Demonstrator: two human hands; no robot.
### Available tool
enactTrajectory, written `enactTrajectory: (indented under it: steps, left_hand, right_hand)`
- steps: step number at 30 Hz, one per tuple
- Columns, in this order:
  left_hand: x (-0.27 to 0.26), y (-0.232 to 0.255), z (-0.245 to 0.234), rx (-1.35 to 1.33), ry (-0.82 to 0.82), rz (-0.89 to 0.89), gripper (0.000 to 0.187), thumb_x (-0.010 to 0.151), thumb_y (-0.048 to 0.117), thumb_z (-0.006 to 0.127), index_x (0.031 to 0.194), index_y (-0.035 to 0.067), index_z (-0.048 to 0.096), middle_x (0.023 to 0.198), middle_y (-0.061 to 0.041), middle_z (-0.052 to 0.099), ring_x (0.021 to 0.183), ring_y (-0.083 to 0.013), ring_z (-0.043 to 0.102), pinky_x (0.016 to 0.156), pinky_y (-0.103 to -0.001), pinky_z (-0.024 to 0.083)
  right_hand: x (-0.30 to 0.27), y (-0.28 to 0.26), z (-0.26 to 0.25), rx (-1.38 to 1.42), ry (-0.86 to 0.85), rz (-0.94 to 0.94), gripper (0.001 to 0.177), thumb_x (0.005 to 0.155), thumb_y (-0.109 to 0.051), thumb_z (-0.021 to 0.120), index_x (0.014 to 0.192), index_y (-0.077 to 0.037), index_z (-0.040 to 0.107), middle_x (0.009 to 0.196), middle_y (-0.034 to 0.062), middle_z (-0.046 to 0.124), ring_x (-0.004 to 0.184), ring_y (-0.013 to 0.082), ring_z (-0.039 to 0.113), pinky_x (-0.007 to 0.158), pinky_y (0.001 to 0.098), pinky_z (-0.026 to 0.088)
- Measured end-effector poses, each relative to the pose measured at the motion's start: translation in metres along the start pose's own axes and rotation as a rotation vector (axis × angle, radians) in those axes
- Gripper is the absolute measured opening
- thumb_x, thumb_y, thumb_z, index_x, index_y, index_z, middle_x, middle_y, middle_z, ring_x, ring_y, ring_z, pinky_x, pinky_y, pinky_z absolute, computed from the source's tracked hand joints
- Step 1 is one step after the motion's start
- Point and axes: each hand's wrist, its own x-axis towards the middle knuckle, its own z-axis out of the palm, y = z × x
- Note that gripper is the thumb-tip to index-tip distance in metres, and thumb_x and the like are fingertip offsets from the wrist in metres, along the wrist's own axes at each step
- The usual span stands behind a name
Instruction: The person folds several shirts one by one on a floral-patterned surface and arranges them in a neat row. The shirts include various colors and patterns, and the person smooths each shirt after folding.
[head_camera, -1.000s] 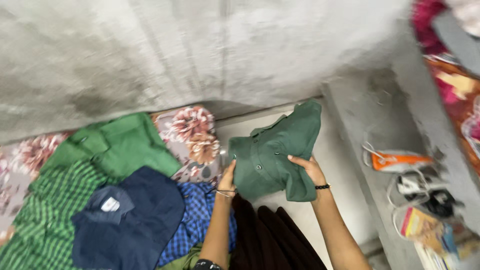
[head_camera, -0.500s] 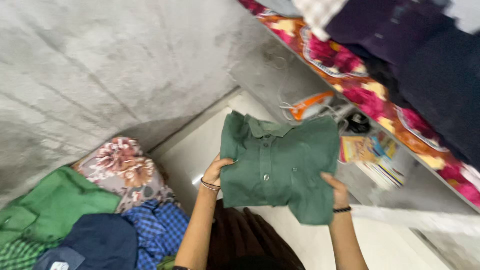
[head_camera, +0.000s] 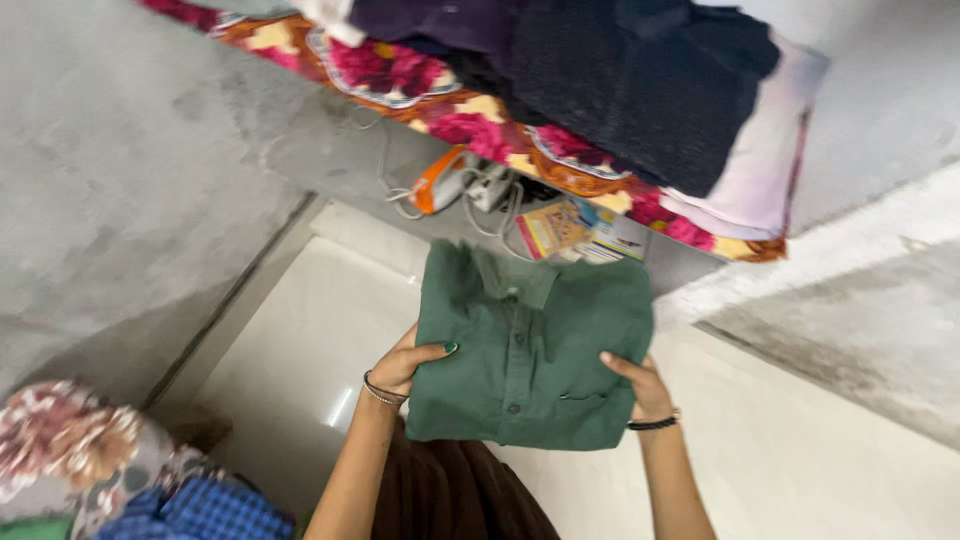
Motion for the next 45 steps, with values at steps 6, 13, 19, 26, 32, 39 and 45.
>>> enactTrajectory:
  steps: [6, 13, 19, 26, 32, 39, 45]
  left_hand:
    - [0.119, 0.038, 0.069, 0.09, -0.183, 0.04, 0.072, 0.086, -0.003, 0.067, 0.153, 0.0, 0.039, 0.14, -0.015, 0.058, 0.125, -0.0255, 0.06, 0.104, -0.04, 0.052]
    - [0.381, 0.12, 0.153, 0.209, -0.27, 0.293, 0.087, 0.08, 0.004, 0.075, 0.157, 0.008, 0.033, 0.138, -0.014, 0.057, 0.124, -0.0277, 0.059, 0.105, -0.042, 0.051]
    - [0.52, 0.075, 0.102, 0.826, 0.368, 0.085, 0.116, 0.089, 0.03, 0.087, 0.159, 0.001, -0.001, 0.156, -0.026, 0.042, 0.141, -0.0319, 0.045, 0.118, -0.038, 0.036]
    - [0.492, 0.07, 0.079, 0.845, 0.233, 0.273, 0.099, 0.08, 0.004, 0.077, 0.161, 0.012, 0.02, 0.157, -0.023, 0.042, 0.14, -0.0317, 0.047, 0.115, -0.038, 0.04]
    - [0.477, 0.094, 0.094, 1.117, -0.022, 0.353, 0.084, 0.074, 0.0, 0.079, 0.15, 0.013, 0.047, 0.155, -0.016, 0.049, 0.144, -0.0304, 0.048, 0.119, -0.037, 0.038]
    - [0.513, 0.128, 0.116, 1.845, 0.166, 0.842, 0.057, 0.082, 0.022, 0.081, 0.131, 0.004, 0.059, 0.137, -0.021, 0.053, 0.119, -0.0441, 0.052, 0.1, -0.049, 0.048]
    - [0.666, 0.117, 0.139, 2.012, 0.326, 0.592, 0.052, 0.091, 0.04, 0.068, 0.126, 0.004, 0.057, 0.131, -0.018, 0.054, 0.122, -0.0403, 0.052, 0.093, -0.052, 0.051]
  right_hand:
    - [-0.001, -0.138, 0.011, -0.085, 0.16, -0.345, 0.063, 0.081, 0.006, 0.07, 0.14, 0.003, 0.052, 0.13, 0.0151, 0.065, 0.118, 0.0305, 0.065, 0.102, 0.0454, 0.054]
    - [0.114, -0.323, -0.023, -0.145, 0.107, -0.707, 0.061, 0.087, 0.01, 0.067, 0.144, 0.003, 0.049, 0.138, 0.0239, 0.063, 0.128, 0.0391, 0.066, 0.109, 0.0505, 0.052]
    - [0.244, -0.312, -0.127, -1.587, 0.719, -0.961, 0.111, 0.095, -0.034, 0.086, 0.162, 0.005, 0.006, 0.148, 0.0447, 0.043, 0.13, 0.0547, 0.051, 0.105, 0.0494, 0.046]
    - [0.215, -0.236, -0.099, -1.673, 0.883, -0.53, 0.076, 0.091, 0.002, 0.062, 0.161, -0.019, 0.044, 0.123, 0.0276, 0.058, 0.107, 0.0471, 0.063, 0.094, 0.0524, 0.052]
    - [0.187, -0.252, -0.086, -2.024, 0.995, -0.653, 0.047, 0.083, 0.005, 0.067, 0.13, -0.003, 0.069, 0.127, 0.024, 0.057, 0.107, 0.0419, 0.061, 0.086, 0.0489, 0.054]
    - [0.241, -0.26, -0.067, -2.109, 0.904, -0.785, 0.034, 0.086, -0.017, 0.073, 0.119, -0.007, 0.074, 0.137, 0.0188, 0.058, 0.116, 0.0379, 0.057, 0.09, 0.0516, 0.05]
    - [0.422, -0.347, -0.141, -2.057, 1.017, -0.852, 0.036, 0.093, -0.016, 0.068, 0.124, 0.002, 0.066, 0.138, 0.0252, 0.055, 0.12, 0.0431, 0.055, 0.09, 0.0523, 0.052]
